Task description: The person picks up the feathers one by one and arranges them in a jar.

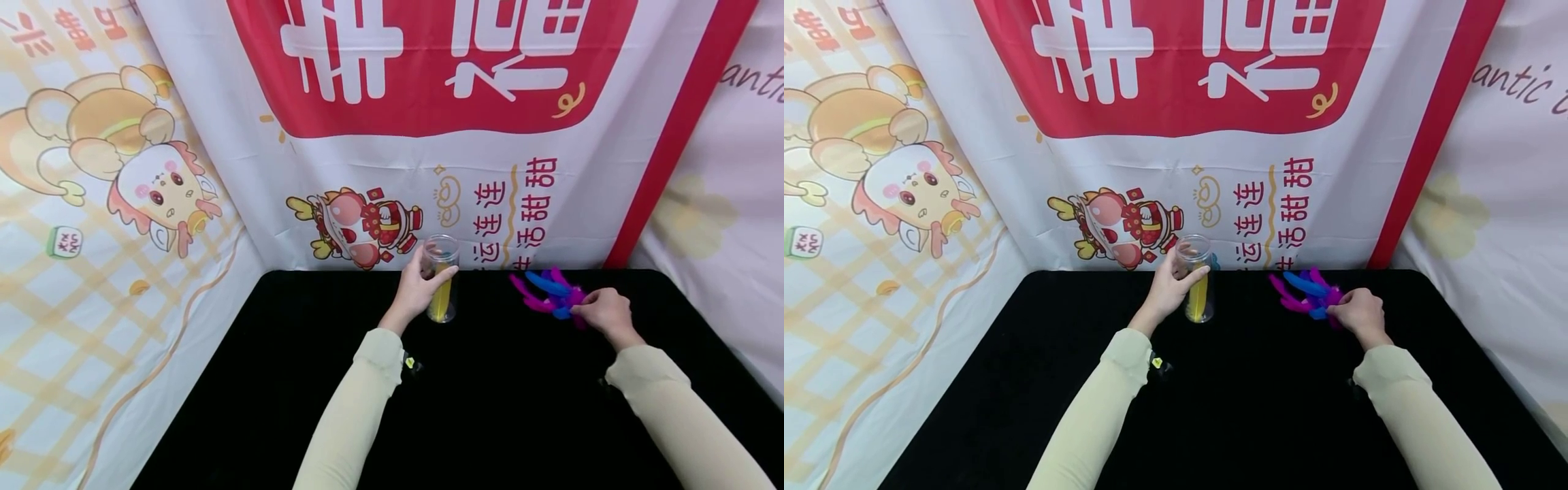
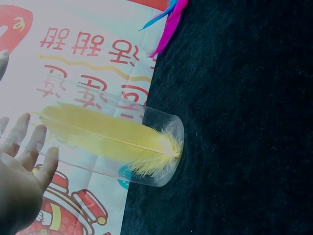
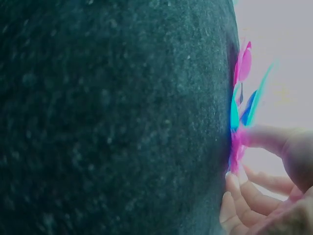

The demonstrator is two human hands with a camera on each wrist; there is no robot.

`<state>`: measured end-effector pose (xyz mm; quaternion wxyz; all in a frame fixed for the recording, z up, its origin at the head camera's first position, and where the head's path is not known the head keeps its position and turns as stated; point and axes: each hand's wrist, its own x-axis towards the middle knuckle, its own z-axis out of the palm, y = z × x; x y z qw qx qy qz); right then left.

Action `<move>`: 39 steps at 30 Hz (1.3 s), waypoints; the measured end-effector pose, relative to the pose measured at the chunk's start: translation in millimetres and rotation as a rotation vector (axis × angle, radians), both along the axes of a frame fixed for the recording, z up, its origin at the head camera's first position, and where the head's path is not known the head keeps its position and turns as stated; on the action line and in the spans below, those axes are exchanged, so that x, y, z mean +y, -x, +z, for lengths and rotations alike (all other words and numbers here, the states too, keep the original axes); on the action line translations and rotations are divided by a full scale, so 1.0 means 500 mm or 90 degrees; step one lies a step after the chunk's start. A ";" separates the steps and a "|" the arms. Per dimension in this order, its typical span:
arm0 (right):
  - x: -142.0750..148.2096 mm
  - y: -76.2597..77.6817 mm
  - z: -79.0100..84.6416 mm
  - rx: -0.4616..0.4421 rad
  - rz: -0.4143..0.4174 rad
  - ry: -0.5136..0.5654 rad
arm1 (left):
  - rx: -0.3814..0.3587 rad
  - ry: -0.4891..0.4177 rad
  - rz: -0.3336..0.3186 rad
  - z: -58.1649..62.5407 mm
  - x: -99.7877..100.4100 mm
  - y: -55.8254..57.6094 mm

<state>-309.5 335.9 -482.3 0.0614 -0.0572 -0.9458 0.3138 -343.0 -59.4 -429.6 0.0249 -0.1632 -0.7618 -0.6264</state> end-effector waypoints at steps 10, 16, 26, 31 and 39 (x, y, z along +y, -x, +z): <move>0.015 0.002 -0.014 0.032 -0.002 0.011 | -0.002 -0.003 0.001 -0.005 -0.005 0.001; 0.024 -0.002 -0.014 0.023 -0.006 0.031 | 0.001 -0.003 0.003 -0.005 -0.004 0.000; 0.031 -0.020 0.006 -0.042 0.011 0.091 | 0.003 -0.002 0.000 -0.001 -0.001 -0.005; 0.035 -0.020 0.010 -0.035 0.026 0.090 | 0.002 -0.004 -0.002 -0.001 -0.001 -0.004; 0.035 -0.019 0.023 -0.016 0.039 0.074 | -0.001 -0.008 -0.002 -0.001 -0.002 -0.003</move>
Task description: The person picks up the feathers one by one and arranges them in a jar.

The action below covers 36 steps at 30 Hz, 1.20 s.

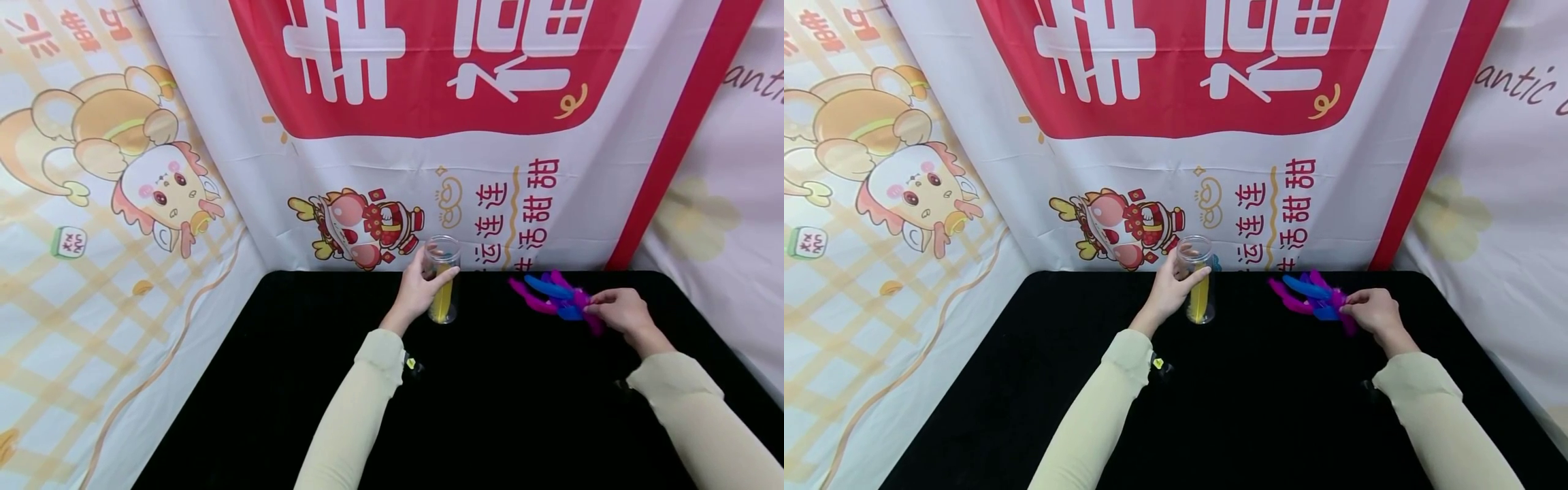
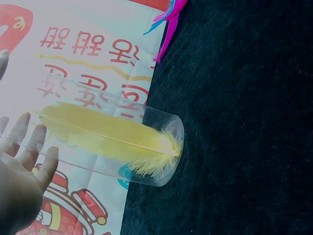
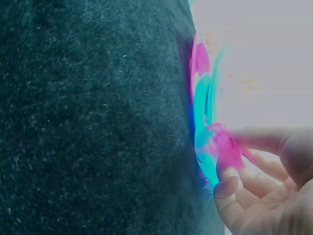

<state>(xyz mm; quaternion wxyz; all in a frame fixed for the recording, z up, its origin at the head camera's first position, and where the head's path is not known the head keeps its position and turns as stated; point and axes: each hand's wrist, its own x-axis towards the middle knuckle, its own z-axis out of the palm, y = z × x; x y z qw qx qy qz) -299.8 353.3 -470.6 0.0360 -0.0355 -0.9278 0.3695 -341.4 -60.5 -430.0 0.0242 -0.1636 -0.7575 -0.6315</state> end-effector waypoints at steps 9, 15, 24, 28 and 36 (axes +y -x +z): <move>-0.003 -0.008 0.009 -0.019 0.008 0.020 | -0.004 0.006 0.011 0.001 0.002 0.000; -0.008 -0.011 0.012 -0.020 0.011 0.025 | -0.007 0.009 0.013 0.001 0.002 0.000; -0.015 -0.004 0.018 -0.033 0.040 0.153 | -0.004 0.011 0.007 0.001 0.001 0.004; -0.020 -0.005 0.020 -0.031 0.045 0.182 | 0.000 0.014 0.011 0.001 0.001 0.003; -0.029 -0.006 0.028 -0.038 0.056 0.225 | -0.002 0.012 0.016 0.001 0.002 0.002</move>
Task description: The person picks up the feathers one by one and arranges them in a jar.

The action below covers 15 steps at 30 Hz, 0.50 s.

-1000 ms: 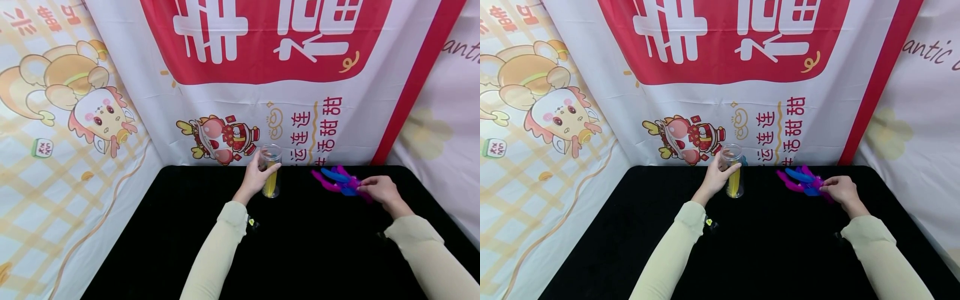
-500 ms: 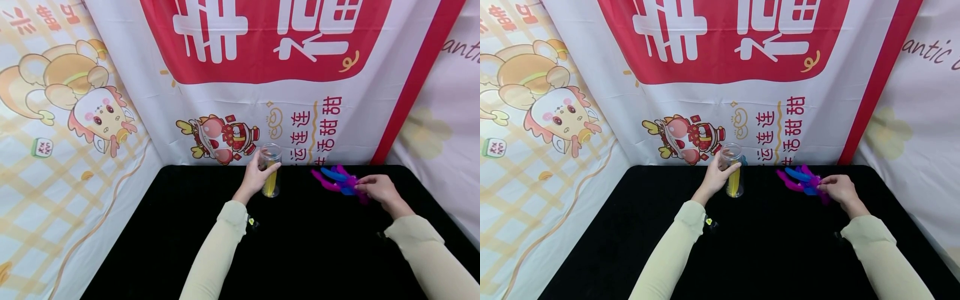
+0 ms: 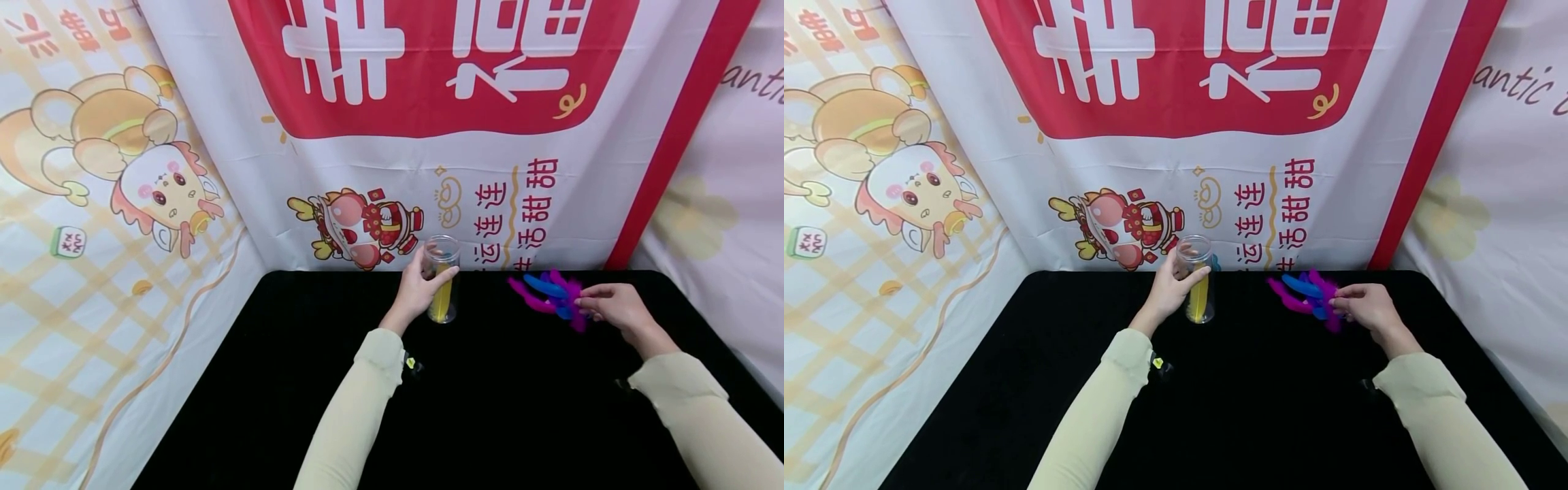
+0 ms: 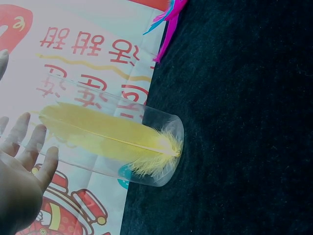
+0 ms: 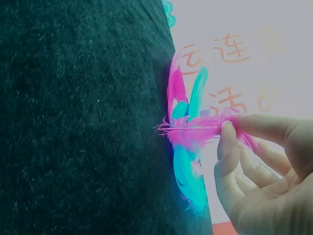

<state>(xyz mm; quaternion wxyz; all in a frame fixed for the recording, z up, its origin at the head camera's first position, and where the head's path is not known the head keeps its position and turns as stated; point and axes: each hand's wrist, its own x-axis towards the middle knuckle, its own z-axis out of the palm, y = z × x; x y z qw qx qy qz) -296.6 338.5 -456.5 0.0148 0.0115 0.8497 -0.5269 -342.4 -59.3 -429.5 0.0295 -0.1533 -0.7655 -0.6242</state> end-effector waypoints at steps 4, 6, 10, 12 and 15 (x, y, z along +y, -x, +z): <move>-0.005 0.001 0.004 -0.002 0.003 0.019 | 0.002 0.000 -0.001 0.000 0.001 0.000; -0.007 0.001 0.006 -0.005 0.005 0.028 | 0.004 0.001 -0.002 0.001 0.000 0.000; -0.012 0.000 0.012 -0.004 0.011 0.051 | 0.005 0.001 -0.004 0.001 -0.001 0.000; -0.014 0.000 0.014 -0.001 0.014 0.062 | 0.005 0.001 -0.005 0.001 -0.001 0.000; -0.017 -0.002 0.018 0.002 0.018 0.073 | 0.005 -0.002 -0.006 0.000 0.000 0.000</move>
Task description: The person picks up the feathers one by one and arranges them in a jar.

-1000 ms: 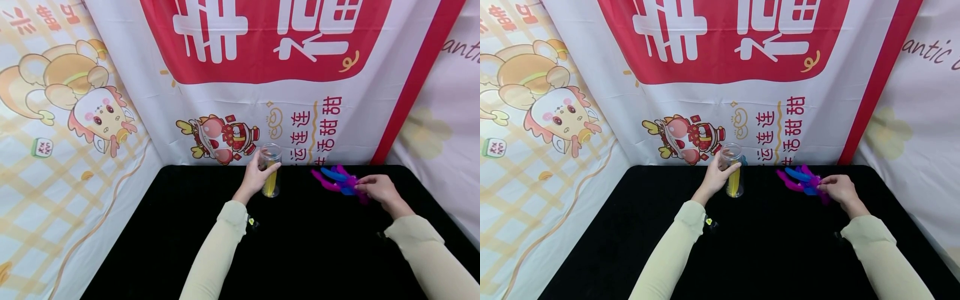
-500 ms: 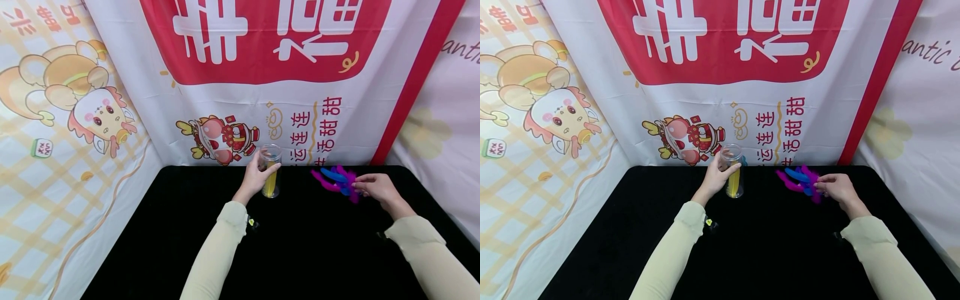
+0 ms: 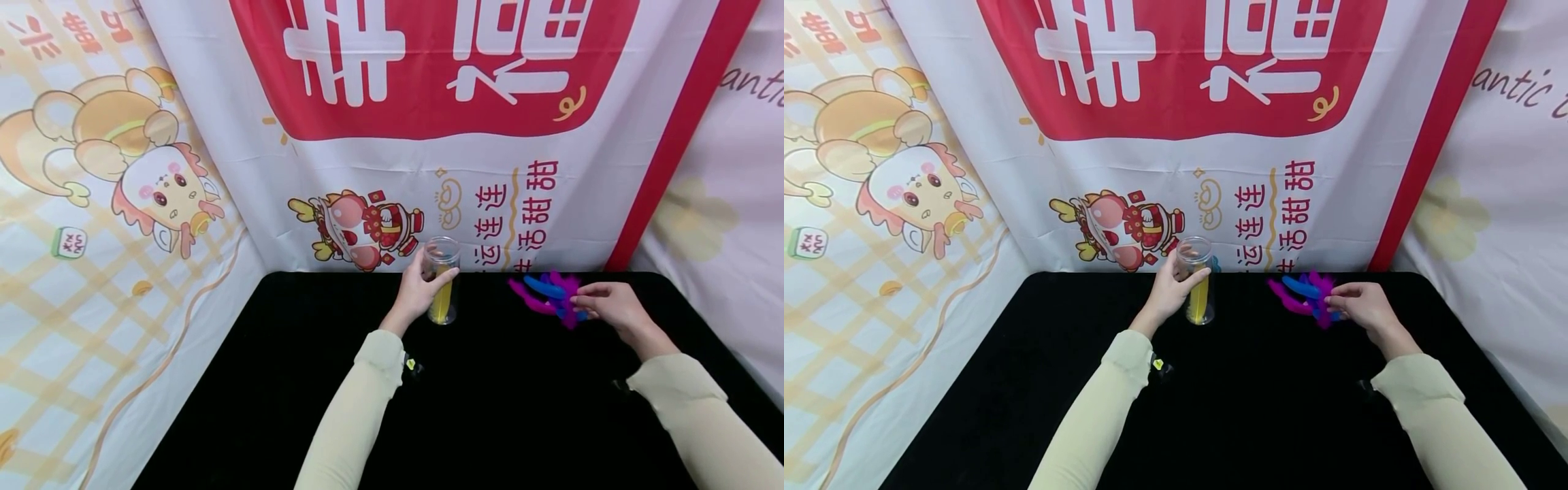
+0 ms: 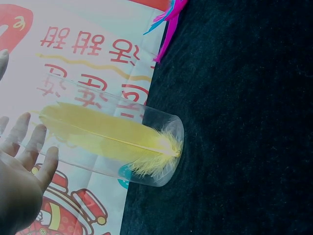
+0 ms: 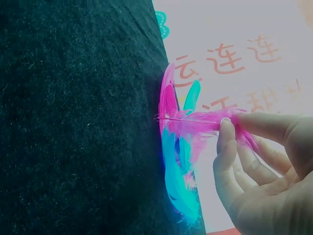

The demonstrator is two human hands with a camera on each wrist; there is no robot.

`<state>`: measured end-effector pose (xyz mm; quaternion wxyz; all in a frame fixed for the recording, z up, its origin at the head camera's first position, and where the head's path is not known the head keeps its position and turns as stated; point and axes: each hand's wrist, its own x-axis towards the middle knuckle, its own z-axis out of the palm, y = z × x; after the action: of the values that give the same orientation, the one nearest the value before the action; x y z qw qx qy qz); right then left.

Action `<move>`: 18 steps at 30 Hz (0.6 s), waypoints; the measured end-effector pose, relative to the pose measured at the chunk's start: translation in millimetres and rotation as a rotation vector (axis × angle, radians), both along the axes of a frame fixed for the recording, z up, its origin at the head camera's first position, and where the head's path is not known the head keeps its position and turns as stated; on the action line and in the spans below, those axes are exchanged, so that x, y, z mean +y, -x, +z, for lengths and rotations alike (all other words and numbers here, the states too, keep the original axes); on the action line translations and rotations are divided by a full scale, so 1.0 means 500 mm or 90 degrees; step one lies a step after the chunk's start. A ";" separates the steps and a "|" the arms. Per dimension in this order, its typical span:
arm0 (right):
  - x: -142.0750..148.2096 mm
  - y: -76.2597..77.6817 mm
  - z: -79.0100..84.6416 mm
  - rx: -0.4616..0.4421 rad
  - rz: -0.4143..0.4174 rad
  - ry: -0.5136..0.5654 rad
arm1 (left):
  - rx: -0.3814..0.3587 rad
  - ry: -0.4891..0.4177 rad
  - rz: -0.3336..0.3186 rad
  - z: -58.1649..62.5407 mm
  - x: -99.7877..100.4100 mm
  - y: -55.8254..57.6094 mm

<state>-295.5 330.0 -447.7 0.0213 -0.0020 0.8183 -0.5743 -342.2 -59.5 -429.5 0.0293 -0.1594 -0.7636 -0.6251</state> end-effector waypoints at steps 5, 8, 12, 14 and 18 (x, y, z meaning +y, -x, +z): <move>-0.006 -0.002 0.006 0.001 0.007 0.014 | -0.003 -0.008 -0.003 -0.002 -0.001 0.000; -0.010 -0.002 0.009 0.000 0.008 0.010 | -0.002 -0.009 -0.004 -0.002 -0.001 -0.001; -0.016 -0.002 0.015 -0.004 0.009 -0.007 | 0.001 -0.007 -0.002 -0.003 -0.001 0.000; -0.019 -0.001 0.017 -0.003 0.009 -0.017 | 0.002 -0.006 0.000 -0.003 -0.001 0.001; -0.024 0.001 0.021 0.004 0.009 -0.036 | 0.003 -0.002 0.004 -0.002 -0.001 0.000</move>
<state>-295.9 317.8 -437.4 0.0225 -0.0089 0.8341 -0.5511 -342.4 -60.0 -430.7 0.0334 -0.1588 -0.7628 -0.6259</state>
